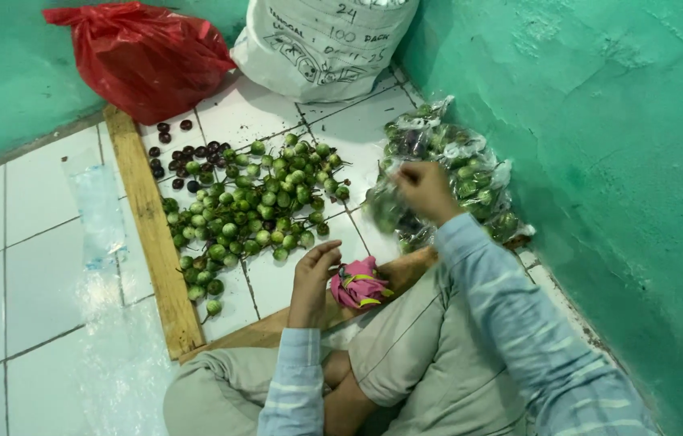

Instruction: Sorting and cleaning small green vegetables using a cloth.

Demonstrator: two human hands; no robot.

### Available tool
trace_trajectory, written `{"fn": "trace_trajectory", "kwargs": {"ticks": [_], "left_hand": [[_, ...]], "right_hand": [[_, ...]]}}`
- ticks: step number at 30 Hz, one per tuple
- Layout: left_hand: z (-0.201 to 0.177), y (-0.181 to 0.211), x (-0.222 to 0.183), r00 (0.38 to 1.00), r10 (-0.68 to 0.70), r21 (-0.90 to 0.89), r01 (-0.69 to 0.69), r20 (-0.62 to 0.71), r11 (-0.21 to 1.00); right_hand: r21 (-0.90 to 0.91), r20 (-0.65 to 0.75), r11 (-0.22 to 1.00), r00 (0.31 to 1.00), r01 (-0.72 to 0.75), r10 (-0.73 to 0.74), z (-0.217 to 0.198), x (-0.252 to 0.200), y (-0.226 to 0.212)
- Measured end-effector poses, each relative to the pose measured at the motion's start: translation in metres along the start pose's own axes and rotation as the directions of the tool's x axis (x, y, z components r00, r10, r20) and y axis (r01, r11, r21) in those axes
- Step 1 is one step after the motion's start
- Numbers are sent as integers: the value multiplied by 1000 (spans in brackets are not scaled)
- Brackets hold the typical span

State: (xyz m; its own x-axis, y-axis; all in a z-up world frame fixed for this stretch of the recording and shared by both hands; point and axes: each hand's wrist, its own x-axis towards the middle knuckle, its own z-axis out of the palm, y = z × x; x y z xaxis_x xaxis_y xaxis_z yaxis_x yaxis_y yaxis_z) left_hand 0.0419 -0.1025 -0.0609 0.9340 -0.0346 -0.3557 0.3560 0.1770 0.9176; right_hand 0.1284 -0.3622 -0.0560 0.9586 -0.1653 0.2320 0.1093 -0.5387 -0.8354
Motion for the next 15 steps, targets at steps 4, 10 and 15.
{"fn": "trace_trajectory", "kwargs": {"ticks": [4,10,15], "left_hand": [[-21,-30,9,997,-77,-44,77,10,996],[-24,-23,10,1000,-28,-29,27,-2,999],[-33,-21,5,999,-30,60,29,14,998]], "right_hand": [[-99,1,969,974,-225,226,-40,29,73],[-494,-55,794,925,-353,377,-37,62,192],[-739,1,645,956,-196,292,-41,49,148]]}}
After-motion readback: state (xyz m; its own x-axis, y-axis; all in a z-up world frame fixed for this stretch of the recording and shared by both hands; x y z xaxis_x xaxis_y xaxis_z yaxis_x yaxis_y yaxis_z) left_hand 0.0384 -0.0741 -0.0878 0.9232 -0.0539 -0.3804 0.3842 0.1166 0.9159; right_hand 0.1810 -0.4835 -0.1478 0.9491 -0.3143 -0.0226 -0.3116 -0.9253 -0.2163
